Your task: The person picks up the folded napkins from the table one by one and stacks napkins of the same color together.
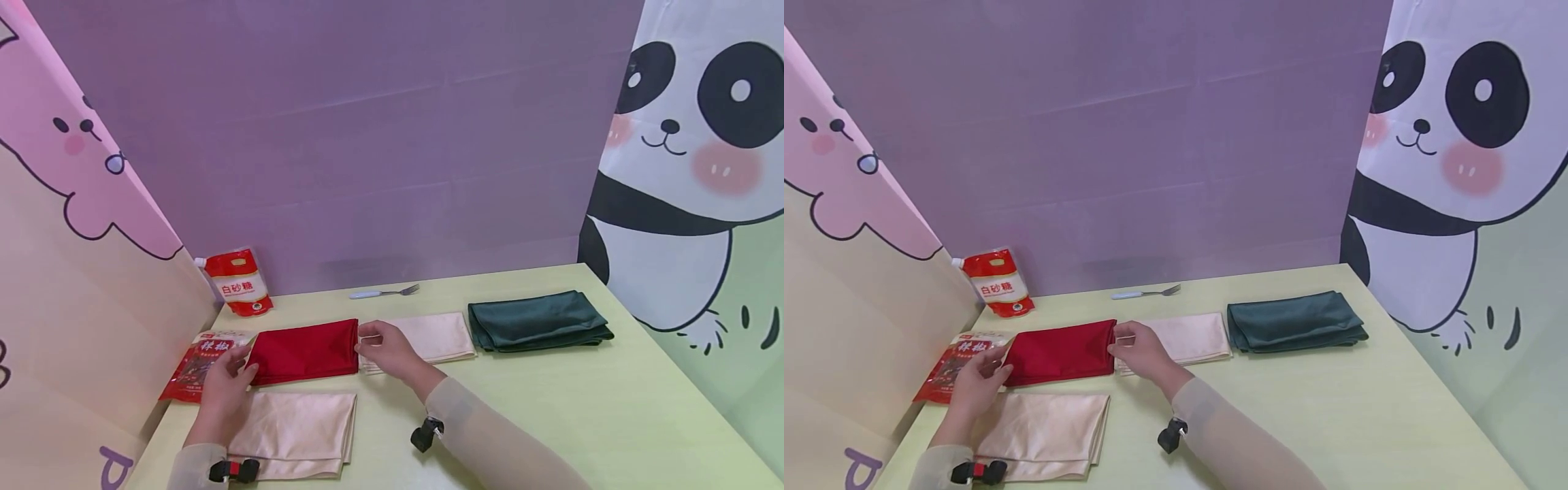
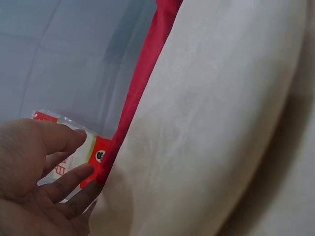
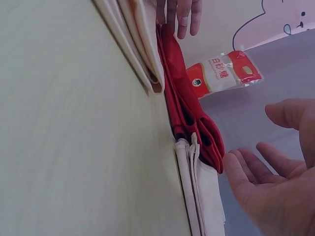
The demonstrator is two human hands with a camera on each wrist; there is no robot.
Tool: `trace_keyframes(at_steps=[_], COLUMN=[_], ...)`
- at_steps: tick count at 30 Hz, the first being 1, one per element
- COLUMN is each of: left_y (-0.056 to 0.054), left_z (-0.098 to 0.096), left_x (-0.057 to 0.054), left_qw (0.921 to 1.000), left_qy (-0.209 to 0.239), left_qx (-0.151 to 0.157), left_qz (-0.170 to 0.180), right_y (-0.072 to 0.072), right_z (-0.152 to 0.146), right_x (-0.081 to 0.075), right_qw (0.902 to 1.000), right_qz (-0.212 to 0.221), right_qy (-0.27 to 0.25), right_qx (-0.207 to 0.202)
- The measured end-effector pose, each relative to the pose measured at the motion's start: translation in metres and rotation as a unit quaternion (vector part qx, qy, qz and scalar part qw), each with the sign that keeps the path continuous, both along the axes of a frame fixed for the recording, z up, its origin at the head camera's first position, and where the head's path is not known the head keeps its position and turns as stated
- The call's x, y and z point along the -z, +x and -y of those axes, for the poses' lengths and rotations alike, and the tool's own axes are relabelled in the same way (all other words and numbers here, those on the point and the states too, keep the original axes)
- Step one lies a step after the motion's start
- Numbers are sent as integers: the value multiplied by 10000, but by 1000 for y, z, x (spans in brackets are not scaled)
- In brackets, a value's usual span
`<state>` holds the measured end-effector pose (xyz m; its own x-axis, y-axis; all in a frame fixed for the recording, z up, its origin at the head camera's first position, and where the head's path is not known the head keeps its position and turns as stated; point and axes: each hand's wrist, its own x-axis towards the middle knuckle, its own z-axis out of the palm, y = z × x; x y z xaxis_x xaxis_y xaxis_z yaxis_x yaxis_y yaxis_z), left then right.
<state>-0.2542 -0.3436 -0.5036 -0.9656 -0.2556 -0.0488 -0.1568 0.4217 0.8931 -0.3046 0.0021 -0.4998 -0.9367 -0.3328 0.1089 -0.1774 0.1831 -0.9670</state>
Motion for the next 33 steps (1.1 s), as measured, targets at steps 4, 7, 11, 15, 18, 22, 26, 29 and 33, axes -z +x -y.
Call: trace_keyframes(at_steps=[4, 7, 11, 15, 18, 22, 26, 29, 33], left_y=[5, 9, 15, 21, 25, 29, 32, 34, 34], left_z=[-2, -4, -7, -8, -9, -11, -12, -10, -8], left_x=[-1, -2, -4, -5, -5, -3, 3, 6, 11], left_qw=[10000, 9999, 9996, 9992, 9988, 9983, 9969, 9953, 9942], left_qy=[-95, -158, -227, -336, -346, -245, -210, -197, -200], left_qx=[16, 33, 2, -15, -72, -212, -83, -14, -7], left_qz=[-12, -32, -139, -221, -324, -489, -759, -953, -1058], right_y=[4, 7, 13, 20, 25, 30, 32, 32, 31], right_z=[-2, -3, -3, -2, -2, 0, 1, 2, 2], right_x=[1, 2, 1, -2, -4, -3, 0, 2, 5], right_qw=[10000, 9999, 9996, 9996, 9997, 9994, 9994, 9993, 9985], right_qz=[-78, -104, -40, -36, -89, -164, -148, -169, -260], right_qy=[-19, -81, -251, -199, -93, -54, 40, 103, 298], right_qx=[-8, -20, -120, -184, -220, -292, -308, -319, -373])
